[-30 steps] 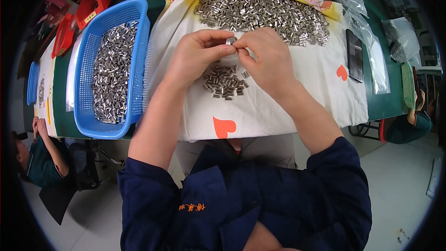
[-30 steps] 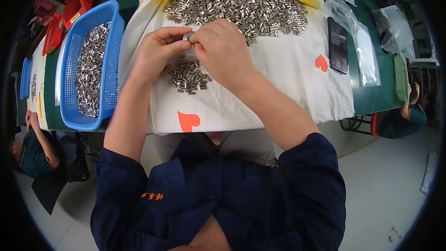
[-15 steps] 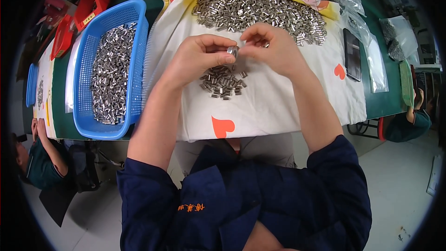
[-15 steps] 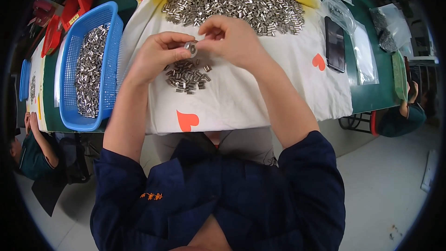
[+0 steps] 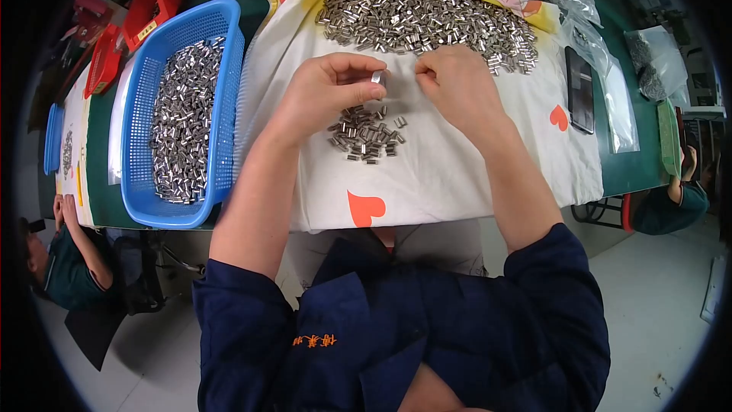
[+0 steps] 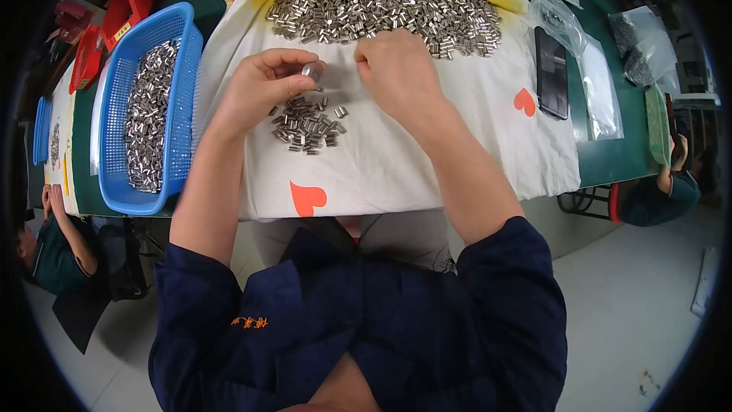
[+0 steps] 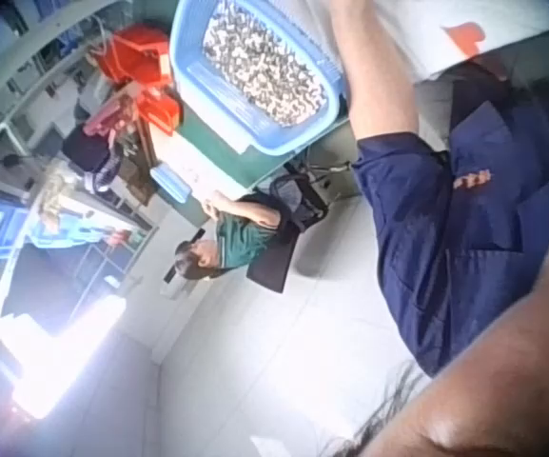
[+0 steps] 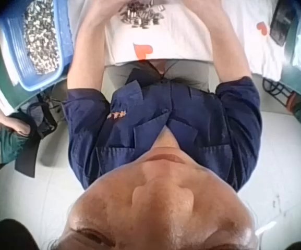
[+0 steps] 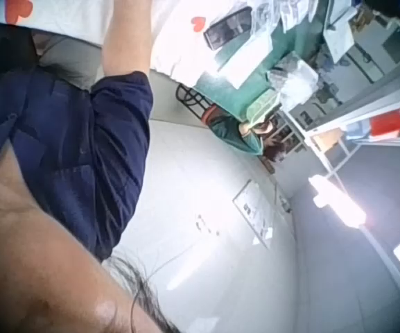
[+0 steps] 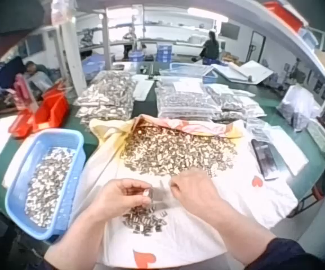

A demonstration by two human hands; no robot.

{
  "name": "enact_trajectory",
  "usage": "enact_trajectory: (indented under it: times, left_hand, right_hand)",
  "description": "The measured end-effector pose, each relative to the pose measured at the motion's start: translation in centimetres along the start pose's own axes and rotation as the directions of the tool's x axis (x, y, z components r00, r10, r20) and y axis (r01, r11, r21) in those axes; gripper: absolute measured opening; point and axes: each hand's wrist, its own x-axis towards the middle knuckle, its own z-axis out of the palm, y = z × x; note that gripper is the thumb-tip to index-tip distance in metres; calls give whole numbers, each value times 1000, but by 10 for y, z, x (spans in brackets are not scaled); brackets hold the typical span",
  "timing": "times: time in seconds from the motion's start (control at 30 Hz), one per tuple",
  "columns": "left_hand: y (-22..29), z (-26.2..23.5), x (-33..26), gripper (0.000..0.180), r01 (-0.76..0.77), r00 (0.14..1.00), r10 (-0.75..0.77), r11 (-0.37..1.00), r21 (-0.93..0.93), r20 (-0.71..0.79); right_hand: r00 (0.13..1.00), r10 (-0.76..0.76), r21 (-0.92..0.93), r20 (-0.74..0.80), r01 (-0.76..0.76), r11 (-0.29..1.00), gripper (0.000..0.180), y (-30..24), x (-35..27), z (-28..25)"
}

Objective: Sorting and inspecting small metal hardware components from a pile into groups on a workbench.

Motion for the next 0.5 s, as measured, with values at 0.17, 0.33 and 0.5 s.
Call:
enact_trajectory:
  times: [0.17, 0.33, 0.5]
  left_hand:
    - [-1, -1, 0, 30, 0, 1000, -1, 996, -91, -7]
    - [-1, -1, 0, 30, -12, 1000, 11, 993, -121, -10]
    - [-4, 1, 3, 30, -15, 1000, 14, 994, -109, -7]
  right_hand:
    - [987, 139, 696, 84, -158, 700, 10, -22, 4, -13]
    - [994, 102, 696, 50, -108, 710, 10, -26, 2, -12]
    - [994, 60, 595, -92, 6, 804, 6, -29, 0, -5]
